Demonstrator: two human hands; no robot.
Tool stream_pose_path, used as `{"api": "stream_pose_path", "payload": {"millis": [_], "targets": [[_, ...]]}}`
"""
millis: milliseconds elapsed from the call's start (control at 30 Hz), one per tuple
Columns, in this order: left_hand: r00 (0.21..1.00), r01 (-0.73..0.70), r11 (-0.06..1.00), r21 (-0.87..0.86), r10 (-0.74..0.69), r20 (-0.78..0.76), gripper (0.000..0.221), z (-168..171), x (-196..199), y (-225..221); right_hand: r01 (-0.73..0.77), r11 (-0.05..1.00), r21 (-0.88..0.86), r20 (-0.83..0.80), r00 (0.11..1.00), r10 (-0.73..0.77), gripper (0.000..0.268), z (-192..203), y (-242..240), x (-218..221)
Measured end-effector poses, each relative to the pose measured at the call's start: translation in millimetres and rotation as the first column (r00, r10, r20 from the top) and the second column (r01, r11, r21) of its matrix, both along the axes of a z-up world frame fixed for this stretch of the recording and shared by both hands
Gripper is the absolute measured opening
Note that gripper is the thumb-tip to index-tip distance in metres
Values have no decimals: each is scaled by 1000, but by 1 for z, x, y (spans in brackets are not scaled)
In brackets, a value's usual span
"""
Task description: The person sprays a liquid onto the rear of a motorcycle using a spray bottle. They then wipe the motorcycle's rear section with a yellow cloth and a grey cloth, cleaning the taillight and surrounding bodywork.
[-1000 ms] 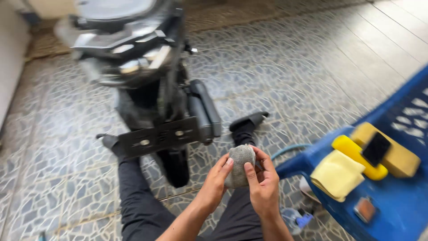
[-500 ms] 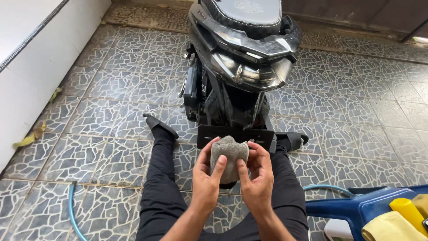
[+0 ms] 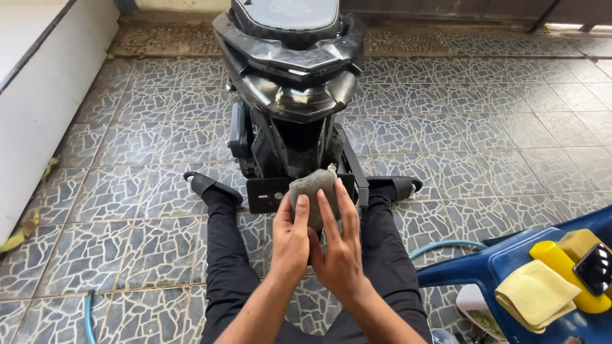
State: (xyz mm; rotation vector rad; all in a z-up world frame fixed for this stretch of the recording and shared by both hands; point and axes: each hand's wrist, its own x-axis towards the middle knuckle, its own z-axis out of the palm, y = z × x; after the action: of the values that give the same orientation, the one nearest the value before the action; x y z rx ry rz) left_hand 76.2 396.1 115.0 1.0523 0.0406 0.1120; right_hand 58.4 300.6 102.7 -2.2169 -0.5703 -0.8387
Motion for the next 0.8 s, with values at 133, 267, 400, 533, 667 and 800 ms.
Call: {"api": "stream_pose_path", "payload": {"millis": [133, 267, 400, 533, 667, 800], "targets": [[993, -38, 978, 205, 14, 117, 39, -12, 23, 0, -81, 993, 84, -3, 997, 81, 84, 3, 2, 28], [959, -181, 895, 408, 69, 273, 43, 16, 36, 6, 99, 986, 134, 269, 954, -133, 50, 0, 8, 71], [844, -501, 573, 649, 156, 514, 52, 29, 50, 19, 136, 986, 97, 279, 947, -158, 52, -1, 17, 107], [661, -728, 339, 596, 117, 741, 41, 9, 76, 28, 144, 988, 50, 202, 968, -152, 52, -2, 29, 95], [458, -852, 320, 414, 75, 886, 40, 39, 104, 42, 152, 987, 46, 213, 964, -158, 51, -22, 28, 92], [386, -889, 194, 415, -172, 906, 49, 89, 133, 47, 104, 982, 160, 115, 986, -123, 46, -25, 12, 120]]}}
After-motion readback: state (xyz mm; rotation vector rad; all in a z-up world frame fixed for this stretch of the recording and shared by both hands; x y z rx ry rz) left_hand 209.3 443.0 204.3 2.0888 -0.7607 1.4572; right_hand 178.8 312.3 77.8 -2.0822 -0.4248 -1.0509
